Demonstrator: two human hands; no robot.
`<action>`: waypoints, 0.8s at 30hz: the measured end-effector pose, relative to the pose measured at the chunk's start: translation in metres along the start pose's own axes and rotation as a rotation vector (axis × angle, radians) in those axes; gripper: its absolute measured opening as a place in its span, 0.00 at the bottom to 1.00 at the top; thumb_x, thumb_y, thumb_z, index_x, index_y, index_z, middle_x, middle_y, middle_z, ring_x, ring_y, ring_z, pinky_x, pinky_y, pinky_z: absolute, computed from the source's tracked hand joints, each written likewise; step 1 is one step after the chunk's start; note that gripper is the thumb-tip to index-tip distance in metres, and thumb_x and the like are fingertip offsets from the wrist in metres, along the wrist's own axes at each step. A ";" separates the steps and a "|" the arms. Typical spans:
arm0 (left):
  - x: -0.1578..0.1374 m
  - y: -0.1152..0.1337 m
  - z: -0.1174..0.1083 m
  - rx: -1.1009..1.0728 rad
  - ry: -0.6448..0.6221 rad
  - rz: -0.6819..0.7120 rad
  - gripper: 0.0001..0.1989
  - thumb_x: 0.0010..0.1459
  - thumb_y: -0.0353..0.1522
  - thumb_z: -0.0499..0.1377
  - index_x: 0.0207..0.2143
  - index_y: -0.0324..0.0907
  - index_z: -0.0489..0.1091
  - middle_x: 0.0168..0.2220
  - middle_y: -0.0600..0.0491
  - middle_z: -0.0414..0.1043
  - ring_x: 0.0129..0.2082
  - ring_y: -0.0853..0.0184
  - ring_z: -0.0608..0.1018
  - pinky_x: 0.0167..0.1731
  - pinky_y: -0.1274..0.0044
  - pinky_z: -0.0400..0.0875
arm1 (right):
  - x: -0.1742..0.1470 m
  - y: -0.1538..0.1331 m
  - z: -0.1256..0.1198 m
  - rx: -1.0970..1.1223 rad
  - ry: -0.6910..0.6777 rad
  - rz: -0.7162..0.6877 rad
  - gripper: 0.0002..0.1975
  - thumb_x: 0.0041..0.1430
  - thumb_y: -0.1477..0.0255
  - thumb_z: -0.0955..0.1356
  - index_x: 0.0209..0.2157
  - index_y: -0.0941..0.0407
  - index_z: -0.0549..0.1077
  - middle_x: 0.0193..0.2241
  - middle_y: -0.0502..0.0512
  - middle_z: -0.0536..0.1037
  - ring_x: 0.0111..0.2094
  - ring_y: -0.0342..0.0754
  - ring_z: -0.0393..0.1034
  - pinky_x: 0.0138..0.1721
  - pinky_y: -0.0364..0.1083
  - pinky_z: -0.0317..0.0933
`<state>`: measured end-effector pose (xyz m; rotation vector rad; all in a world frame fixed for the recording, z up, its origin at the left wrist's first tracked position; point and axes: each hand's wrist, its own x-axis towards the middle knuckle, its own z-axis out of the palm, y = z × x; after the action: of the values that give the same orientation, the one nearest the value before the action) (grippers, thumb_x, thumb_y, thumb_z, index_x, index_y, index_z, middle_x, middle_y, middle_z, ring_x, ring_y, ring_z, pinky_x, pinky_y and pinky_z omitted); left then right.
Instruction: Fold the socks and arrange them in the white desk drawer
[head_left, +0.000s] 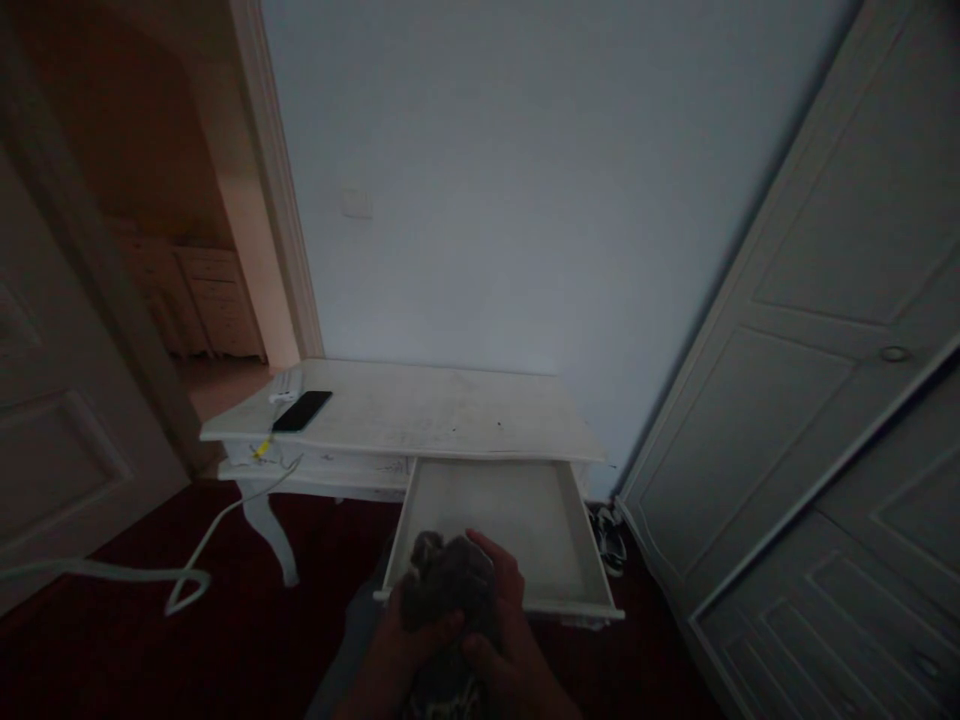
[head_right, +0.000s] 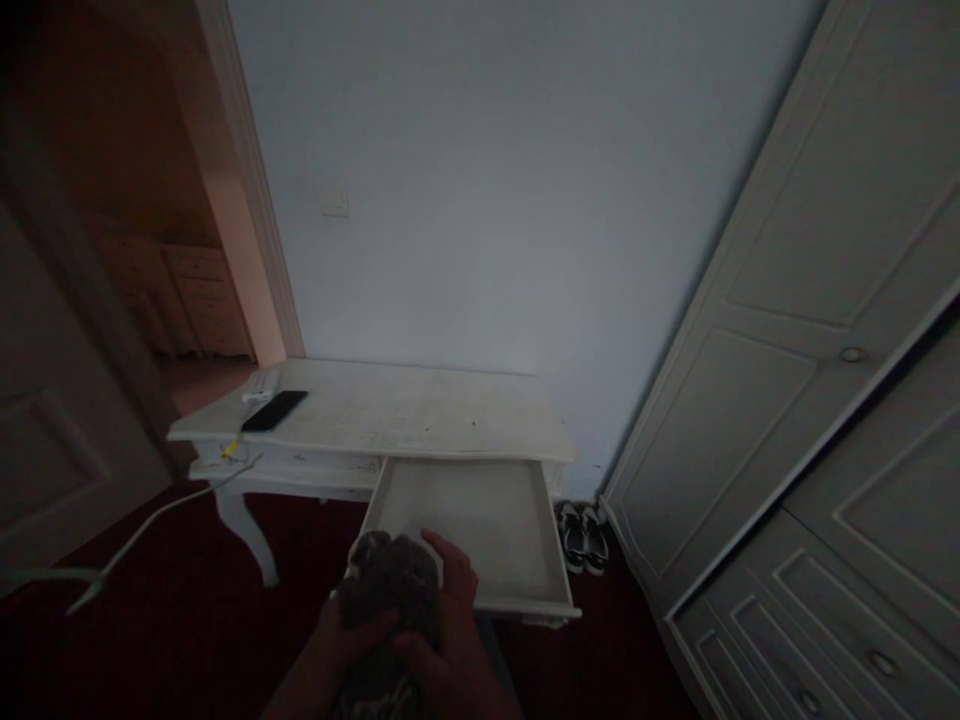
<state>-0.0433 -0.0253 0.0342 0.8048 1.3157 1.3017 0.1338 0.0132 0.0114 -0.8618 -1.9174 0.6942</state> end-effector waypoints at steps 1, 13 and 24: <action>0.003 0.010 -0.003 0.082 -0.020 0.057 0.36 0.32 0.49 0.78 0.44 0.47 0.78 0.46 0.46 0.85 0.51 0.45 0.84 0.53 0.60 0.79 | -0.001 0.008 -0.002 -0.038 -0.008 -0.019 0.44 0.65 0.33 0.57 0.70 0.45 0.67 0.72 0.62 0.62 0.69 0.68 0.59 0.67 0.66 0.55; 0.080 0.042 -0.042 1.489 -0.066 0.326 0.23 0.55 0.36 0.70 0.54 0.53 0.77 0.57 0.47 0.75 0.56 0.52 0.76 0.53 0.68 0.71 | 0.011 0.062 -0.021 -0.682 -0.163 0.190 0.17 0.76 0.58 0.64 0.53 0.49 0.80 0.53 0.60 0.82 0.57 0.61 0.74 0.61 0.62 0.60; 0.153 0.067 -0.032 1.435 0.116 0.401 0.25 0.65 0.40 0.65 0.62 0.48 0.71 0.60 0.44 0.71 0.59 0.55 0.74 0.55 0.70 0.69 | 0.014 0.045 -0.017 -0.747 -0.283 0.232 0.17 0.78 0.62 0.62 0.47 0.51 0.81 0.45 0.59 0.85 0.50 0.57 0.78 0.58 0.58 0.60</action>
<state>-0.1190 0.1246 0.0597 2.0409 2.2270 0.4750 0.1567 0.0532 -0.0080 -1.5261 -2.3987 0.2131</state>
